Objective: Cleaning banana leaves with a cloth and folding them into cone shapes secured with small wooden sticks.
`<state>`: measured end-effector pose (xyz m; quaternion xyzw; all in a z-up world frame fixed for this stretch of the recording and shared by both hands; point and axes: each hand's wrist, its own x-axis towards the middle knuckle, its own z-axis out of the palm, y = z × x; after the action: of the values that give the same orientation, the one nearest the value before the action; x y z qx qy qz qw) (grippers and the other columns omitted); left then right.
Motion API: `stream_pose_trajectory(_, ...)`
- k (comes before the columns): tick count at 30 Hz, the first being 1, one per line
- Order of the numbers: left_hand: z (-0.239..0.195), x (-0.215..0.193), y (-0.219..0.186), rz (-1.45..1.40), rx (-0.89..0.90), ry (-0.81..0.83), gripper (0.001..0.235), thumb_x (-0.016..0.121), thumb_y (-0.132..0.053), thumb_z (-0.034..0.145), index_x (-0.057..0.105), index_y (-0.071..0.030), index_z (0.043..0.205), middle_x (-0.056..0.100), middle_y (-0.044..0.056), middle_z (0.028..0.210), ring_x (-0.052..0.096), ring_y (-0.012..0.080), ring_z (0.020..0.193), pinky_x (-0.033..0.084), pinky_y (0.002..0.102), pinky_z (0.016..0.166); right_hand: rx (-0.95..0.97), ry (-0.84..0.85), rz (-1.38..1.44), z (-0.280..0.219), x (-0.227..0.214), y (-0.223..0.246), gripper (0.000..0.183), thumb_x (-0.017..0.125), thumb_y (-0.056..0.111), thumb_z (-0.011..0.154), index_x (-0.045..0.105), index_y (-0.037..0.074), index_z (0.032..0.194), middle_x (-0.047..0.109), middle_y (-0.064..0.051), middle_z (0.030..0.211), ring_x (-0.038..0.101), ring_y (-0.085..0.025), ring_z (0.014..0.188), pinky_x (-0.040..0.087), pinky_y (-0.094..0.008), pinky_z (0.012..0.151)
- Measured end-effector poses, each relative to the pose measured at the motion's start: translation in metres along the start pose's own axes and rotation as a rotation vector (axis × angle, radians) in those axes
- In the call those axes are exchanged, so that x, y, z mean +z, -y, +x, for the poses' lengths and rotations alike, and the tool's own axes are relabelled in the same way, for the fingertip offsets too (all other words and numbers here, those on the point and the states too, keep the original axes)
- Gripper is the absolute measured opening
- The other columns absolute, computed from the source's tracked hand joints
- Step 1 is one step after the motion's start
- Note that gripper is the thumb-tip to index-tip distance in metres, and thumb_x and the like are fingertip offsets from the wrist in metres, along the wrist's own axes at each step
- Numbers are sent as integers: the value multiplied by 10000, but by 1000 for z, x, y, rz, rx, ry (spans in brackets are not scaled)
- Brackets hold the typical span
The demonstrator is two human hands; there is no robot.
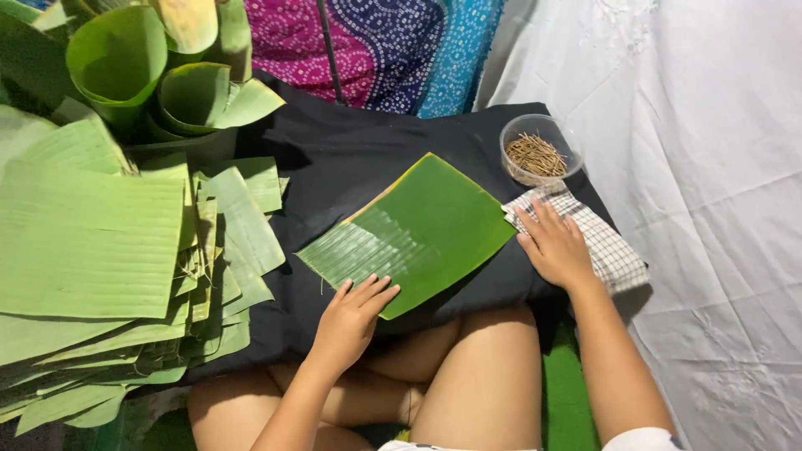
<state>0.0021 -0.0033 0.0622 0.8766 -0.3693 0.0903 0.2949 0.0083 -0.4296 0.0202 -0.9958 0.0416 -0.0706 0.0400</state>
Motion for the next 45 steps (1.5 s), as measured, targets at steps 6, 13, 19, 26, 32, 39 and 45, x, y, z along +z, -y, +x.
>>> stream_pose_trajectory(6, -1, 1, 5, -150, -139, 15, 663, 541, 104, 913, 637, -310, 1421, 667, -15, 1399, 564, 243, 1341, 335, 511, 1175, 78, 135, 169, -2, -29, 13, 531, 345, 513, 1084, 383, 364, 1592, 256, -63, 1708, 235, -295, 1562, 102, -565, 1263)
stream_pose_trajectory(13, 13, -37, 11, -673, -350, -445, 471, 444, 113, 952, 709, -61, 1301, 730, 182, 1272, 612, 294, 1265, 468, 499, 1089, 70, -353, 734, -11, -35, 23, 279, 590, 101, 1037, 730, 137, 1277, 683, -114, 1341, 593, -323, 1313, 411, -472, 1135)
stream_pose_trajectory(19, 12, 0, 84, -1300, -747, -782, 325, 556, -89, 1040, 631, -54, 1355, 705, 206, 1161, 733, 313, 942, 627, 520, 796, 135, -468, 1078, -9, -59, 64, 181, 616, -36, 999, 755, 29, 1095, 699, -127, 954, 710, -213, 919, 560, -348, 893)
stream_pose_trajectory(26, -15, 39, 83, -1190, -977, -717, 327, 527, -67, 1044, 597, -6, 1357, 715, 227, 1144, 727, 296, 896, 631, 446, 745, 156, -507, 1232, -8, -67, 88, 152, 590, -35, 984, 722, -17, 1056, 602, -109, 707, 618, -154, 650, 531, -270, 631)
stream_pose_trajectory(32, -18, 25, 68, -1243, -1065, -630, 327, 485, -53, 1046, 600, -13, 1349, 689, 223, 1199, 722, 316, 997, 629, 481, 828, 384, -140, 1922, 5, -52, 79, 253, 545, 215, 995, 677, 28, 1104, 614, -69, 757, 637, -135, 628, 531, -236, 554)
stream_pose_trajectory(39, -14, -18, 43, -1283, -881, -649, 182, 497, -60, 1036, 655, -11, 1112, 711, 175, 1137, 697, 269, 994, 605, 454, 835, 316, 688, 2258, 41, -3, 75, 1119, 431, 929, 856, 686, -113, 1176, 751, -328, 1012, 748, -292, 719, 582, -362, 571)
stream_pose_trajectory(45, -22, -25, 52, -1284, -681, -621, 139, 506, -77, 971, 628, -10, 974, 745, 223, 1088, 737, 267, 944, 604, 405, 787, 428, 484, 2399, 50, -10, 61, 861, 578, 747, 921, 717, -91, 1063, 739, -325, 872, 764, -440, 682, 634, -585, 555)
